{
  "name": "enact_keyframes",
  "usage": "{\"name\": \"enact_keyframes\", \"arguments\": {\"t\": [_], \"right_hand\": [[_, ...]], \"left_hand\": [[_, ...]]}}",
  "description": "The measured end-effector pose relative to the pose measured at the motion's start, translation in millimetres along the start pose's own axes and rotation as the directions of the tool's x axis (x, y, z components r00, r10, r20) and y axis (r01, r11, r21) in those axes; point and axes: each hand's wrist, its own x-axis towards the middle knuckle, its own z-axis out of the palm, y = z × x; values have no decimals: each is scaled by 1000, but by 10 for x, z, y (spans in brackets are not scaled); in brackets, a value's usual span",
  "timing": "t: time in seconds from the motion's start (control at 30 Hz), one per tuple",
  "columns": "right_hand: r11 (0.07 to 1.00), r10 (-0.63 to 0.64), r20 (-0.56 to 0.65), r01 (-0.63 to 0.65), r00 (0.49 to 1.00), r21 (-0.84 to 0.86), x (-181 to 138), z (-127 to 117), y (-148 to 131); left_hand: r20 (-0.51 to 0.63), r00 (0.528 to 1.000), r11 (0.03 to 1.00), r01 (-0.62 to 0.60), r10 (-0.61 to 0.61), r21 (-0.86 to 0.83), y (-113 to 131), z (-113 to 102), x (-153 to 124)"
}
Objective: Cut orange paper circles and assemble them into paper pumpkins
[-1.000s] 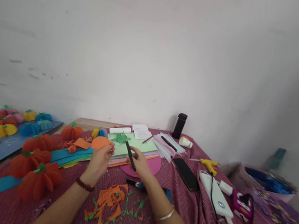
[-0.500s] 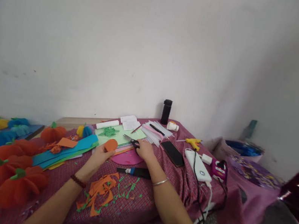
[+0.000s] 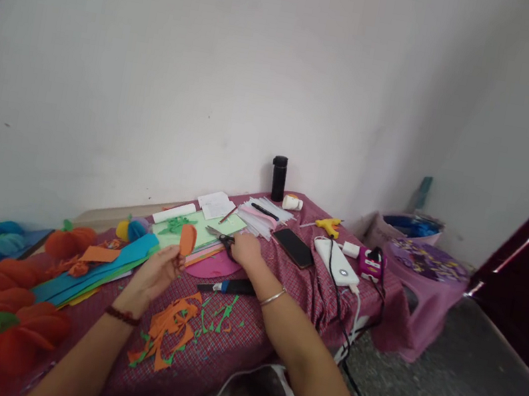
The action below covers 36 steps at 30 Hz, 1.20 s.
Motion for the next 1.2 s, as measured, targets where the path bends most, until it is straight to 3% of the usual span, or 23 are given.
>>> {"name": "enact_keyframes", "arguments": {"t": [0.07, 0.13, 0.2, 0.27, 0.33, 0.4, 0.6, 0.9, 1.07, 1.2], "right_hand": [[991, -5, -62, 13, 998, 130, -2, -41, -55], [894, -88, -115, 130, 989, 429, -11, -72, -170], [608, -228, -148, 260, 962, 750, -36, -86, -340], [291, -373, -162, 281, 914, 915, -76, -84, -533], [135, -480, -146, 237, 865, 962, -116, -64, -701], [103, -515, -115, 195, 849, 975, -143, -27, -811], [-6, -445, -84, 91, 892, 996, -155, 92, -815], [-43, -353, -42, 29, 935, 999, -234, 95, -762], [-64, -225, -40, 26, 974, 998, -222, 178, -809], [-38, -30, -63, 62, 998, 997, -165, 237, -791]], "left_hand": [[44, 999, 994, 36, -32, -103, 21, -4, 2], [90, 995, 989, 58, -46, -135, 28, 5, -2], [110, 992, 988, 71, -57, -136, 26, 15, -7], [108, 992, 988, 73, -58, -138, 19, 18, -8], [100, 994, 987, 68, -53, -148, 15, 10, -2], [88, 995, 986, 64, -51, -152, 14, 1, 10], [101, 993, 985, 69, -53, -159, -4, 27, 20], [115, 987, 985, 123, -109, -119, -69, 16, 15], [106, 993, 999, 44, -44, -2, -94, 45, -8], [126, 990, 976, -90, 65, 199, -120, 100, -36]]}}
